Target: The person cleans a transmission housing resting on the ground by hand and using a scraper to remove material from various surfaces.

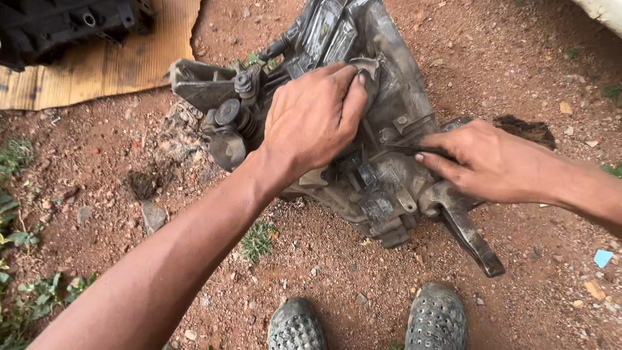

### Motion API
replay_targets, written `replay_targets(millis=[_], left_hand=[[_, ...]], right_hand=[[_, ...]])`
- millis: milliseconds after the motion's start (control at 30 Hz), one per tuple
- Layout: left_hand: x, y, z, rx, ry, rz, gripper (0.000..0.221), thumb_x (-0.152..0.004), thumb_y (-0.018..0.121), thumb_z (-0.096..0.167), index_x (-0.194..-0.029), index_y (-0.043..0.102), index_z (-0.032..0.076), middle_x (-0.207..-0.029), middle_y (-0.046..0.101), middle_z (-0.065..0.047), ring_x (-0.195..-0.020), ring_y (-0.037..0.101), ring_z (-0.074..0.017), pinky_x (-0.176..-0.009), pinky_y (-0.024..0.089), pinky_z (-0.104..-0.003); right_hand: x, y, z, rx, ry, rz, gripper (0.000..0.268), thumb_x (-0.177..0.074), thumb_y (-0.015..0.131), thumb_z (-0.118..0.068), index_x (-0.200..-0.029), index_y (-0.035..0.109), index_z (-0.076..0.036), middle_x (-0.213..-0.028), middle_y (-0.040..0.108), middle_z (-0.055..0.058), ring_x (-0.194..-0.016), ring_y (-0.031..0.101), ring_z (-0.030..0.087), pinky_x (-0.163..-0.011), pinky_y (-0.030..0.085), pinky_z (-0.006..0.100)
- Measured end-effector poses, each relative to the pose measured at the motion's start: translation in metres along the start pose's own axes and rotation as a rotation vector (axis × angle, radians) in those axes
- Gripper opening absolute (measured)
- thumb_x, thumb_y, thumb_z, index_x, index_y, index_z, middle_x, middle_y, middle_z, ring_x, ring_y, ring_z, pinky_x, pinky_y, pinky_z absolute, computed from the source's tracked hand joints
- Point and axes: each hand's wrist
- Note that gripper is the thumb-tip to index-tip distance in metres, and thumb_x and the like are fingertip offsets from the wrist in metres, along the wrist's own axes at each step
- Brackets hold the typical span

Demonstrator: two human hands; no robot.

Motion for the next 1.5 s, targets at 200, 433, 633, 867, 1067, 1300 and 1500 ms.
replay_targets(millis=[200, 433, 633, 867, 1067, 1300, 1500], left_hand=[[-0.002, 0.002, -0.002, -0.018, -0.043, -0.052, 0.035, -0.104, 0.047, 0.026, -0.092, 0.069, 0.002, -0.09, 0.07, -0.017, -0.069, 0.069, -0.0364, -0.065, 0.055, -0.048], [0.0, 0.006, -0.004, -0.042, 0.061, 0.068, 0.033, -0.105, 0.05, 0.026, -0.093, 0.07, 0.002, -0.091, 0.071, -0.017, -0.075, 0.068, -0.0392, -0.066, 0.055, -0.049], [0.003, 0.005, 0.0, -0.047, 0.058, 0.095, 0.031, -0.105, 0.052, 0.025, -0.093, 0.07, 0.003, -0.092, 0.071, -0.016, -0.074, 0.067, -0.0406, -0.064, 0.053, -0.05], [0.002, 0.007, -0.007, -0.064, 0.082, 0.099, 0.031, -0.106, 0.054, 0.025, -0.09, 0.069, 0.003, -0.09, 0.07, -0.016, -0.073, 0.067, -0.0408, -0.064, 0.053, -0.051], [0.001, 0.011, -0.005, -0.082, 0.124, 0.143, 0.03, -0.107, 0.054, 0.025, -0.091, 0.069, 0.004, -0.088, 0.07, -0.015, -0.072, 0.067, -0.0399, -0.062, 0.053, -0.051], [0.004, 0.021, -0.016, -0.099, 0.166, 0.186, 0.027, -0.107, 0.054, 0.024, -0.099, 0.07, 0.003, -0.091, 0.071, -0.017, -0.069, 0.068, -0.0387, -0.059, 0.053, -0.05], [0.005, 0.019, -0.012, -0.093, 0.142, 0.216, 0.024, -0.105, 0.057, 0.024, -0.099, 0.07, 0.005, -0.076, 0.068, -0.019, -0.066, 0.067, -0.0405, -0.056, 0.052, -0.052]], right_hand=[[-0.014, 0.019, 0.013, 0.023, 0.05, 0.043, 0.036, -0.104, 0.052, -0.035, -0.137, 0.064, -0.026, -0.05, 0.055, 0.007, -0.037, 0.04, 0.016, -0.037, 0.038, 0.034], [-0.016, 0.027, 0.038, 0.048, -0.514, 0.427, 0.021, -0.095, 0.064, -0.019, -0.109, 0.076, -0.007, -0.067, 0.075, 0.009, -0.039, 0.061, 0.011, -0.036, 0.046, 0.028], [-0.022, 0.03, 0.017, 0.152, -0.387, 0.286, 0.027, -0.106, 0.058, -0.03, -0.119, 0.075, -0.014, -0.081, 0.075, 0.004, -0.051, 0.065, 0.012, -0.047, 0.05, 0.032], [-0.015, 0.03, 0.011, 0.253, -0.383, 0.379, 0.031, -0.097, 0.062, -0.029, -0.117, 0.076, -0.011, -0.076, 0.068, 0.009, -0.053, 0.06, 0.019, -0.043, 0.053, 0.035], [0.013, 0.004, -0.027, 0.487, -0.215, 0.002, 0.031, -0.098, 0.055, -0.034, -0.111, 0.075, -0.014, -0.076, 0.069, 0.004, -0.057, 0.063, 0.018, -0.051, 0.054, 0.034], [0.046, 0.04, 0.039, 0.52, -0.26, 0.088, 0.049, -0.097, 0.053, -0.035, -0.14, 0.063, -0.015, -0.084, 0.07, 0.005, -0.063, 0.068, 0.017, -0.055, 0.058, 0.031], [0.075, 0.122, 0.033, 0.583, -0.511, 0.59, 0.036, -0.092, 0.062, -0.021, -0.125, 0.068, -0.009, -0.094, 0.07, 0.015, -0.077, 0.064, 0.025, -0.065, 0.054, 0.038]])
Point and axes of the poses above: each hand's wrist, its own x-axis away from the middle knuckle, its own y-axis out of the palm, z = x × y
